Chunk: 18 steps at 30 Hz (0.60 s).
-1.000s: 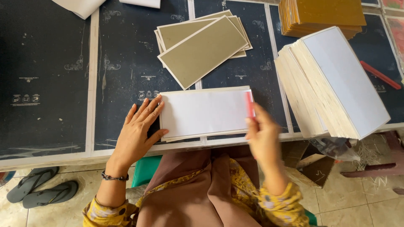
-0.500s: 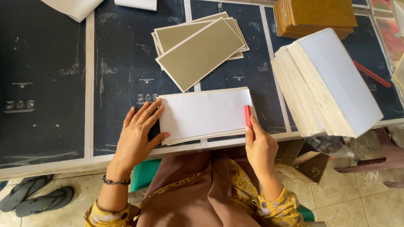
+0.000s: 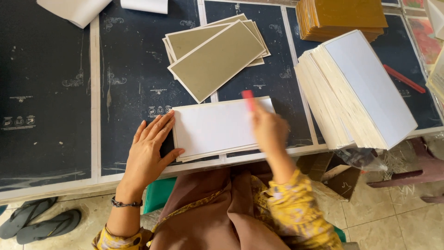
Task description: Folding and stacking paper cards using a creasing tool on a production table.
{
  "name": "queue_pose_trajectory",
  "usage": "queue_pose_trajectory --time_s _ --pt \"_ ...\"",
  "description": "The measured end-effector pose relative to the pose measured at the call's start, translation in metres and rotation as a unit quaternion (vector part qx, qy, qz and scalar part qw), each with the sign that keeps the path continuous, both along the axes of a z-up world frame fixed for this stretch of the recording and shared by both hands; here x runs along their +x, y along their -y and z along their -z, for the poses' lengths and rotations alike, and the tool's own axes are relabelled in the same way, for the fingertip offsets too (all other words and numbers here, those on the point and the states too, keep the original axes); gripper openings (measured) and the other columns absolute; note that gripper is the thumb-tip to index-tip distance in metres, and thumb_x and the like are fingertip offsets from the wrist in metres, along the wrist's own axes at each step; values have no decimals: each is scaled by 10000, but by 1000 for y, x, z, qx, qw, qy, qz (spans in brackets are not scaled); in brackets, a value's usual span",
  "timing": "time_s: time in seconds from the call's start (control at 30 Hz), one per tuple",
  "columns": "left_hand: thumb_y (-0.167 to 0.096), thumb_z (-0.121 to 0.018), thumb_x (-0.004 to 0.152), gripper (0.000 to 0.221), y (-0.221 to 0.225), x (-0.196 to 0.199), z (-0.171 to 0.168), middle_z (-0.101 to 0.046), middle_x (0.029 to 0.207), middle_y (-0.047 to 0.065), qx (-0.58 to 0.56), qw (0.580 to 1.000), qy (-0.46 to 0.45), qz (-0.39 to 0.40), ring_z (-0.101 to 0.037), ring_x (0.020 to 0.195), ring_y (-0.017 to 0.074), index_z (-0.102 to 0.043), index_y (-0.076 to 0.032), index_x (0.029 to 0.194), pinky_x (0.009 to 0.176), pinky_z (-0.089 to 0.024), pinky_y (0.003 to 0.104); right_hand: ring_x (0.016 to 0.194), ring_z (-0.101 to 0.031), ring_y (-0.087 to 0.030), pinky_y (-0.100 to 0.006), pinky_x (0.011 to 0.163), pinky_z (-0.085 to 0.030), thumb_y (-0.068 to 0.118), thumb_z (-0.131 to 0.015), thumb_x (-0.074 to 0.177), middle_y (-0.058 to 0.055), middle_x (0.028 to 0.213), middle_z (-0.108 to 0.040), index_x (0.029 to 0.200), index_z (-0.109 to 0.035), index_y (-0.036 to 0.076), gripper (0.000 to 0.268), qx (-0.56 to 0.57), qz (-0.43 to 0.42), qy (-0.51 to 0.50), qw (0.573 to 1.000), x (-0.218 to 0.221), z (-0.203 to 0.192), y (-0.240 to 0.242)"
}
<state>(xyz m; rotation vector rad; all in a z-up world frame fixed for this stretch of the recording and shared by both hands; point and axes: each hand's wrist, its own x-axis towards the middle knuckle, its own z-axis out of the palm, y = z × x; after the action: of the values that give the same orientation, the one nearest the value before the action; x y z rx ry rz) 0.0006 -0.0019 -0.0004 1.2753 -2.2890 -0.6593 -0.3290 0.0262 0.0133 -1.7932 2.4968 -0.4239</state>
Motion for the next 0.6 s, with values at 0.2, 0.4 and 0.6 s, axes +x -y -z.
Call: queue_pose_trajectory --time_s 0.2,0.4,0.6 --pt "-550 -728 871 815 0 -1 0 -440 1650 4 -14 1000 -5 4 -379 1515 265 -501 -160 1549 1263 -144 513 893 -761 -464 -561 802 -579 150 -651 963 -254 959 -779 1326 -726 99 374 -1 46 10 999 30 3 9" --pt "-560 -736 856 835 0 -1 -1 -456 1635 31 -16 1000 -12 6 -386 1508 286 -504 -150 1545 1262 -153 534 687 -782 -312 -466 642 -625 161 -579 1012 -104 853 -785 1444 -602 113 435 -13 -238 17 971 144 2 19" --pt "-555 -738 861 823 0 -1 -1 -443 1644 0 -10 1000 -4 3 -381 1510 268 -499 -175 1551 1264 -141 514 964 -771 -313 -525 822 -597 246 -641 968 -14 1147 -789 1386 -673 325 426 11 -37 14 999 -10 22 26"
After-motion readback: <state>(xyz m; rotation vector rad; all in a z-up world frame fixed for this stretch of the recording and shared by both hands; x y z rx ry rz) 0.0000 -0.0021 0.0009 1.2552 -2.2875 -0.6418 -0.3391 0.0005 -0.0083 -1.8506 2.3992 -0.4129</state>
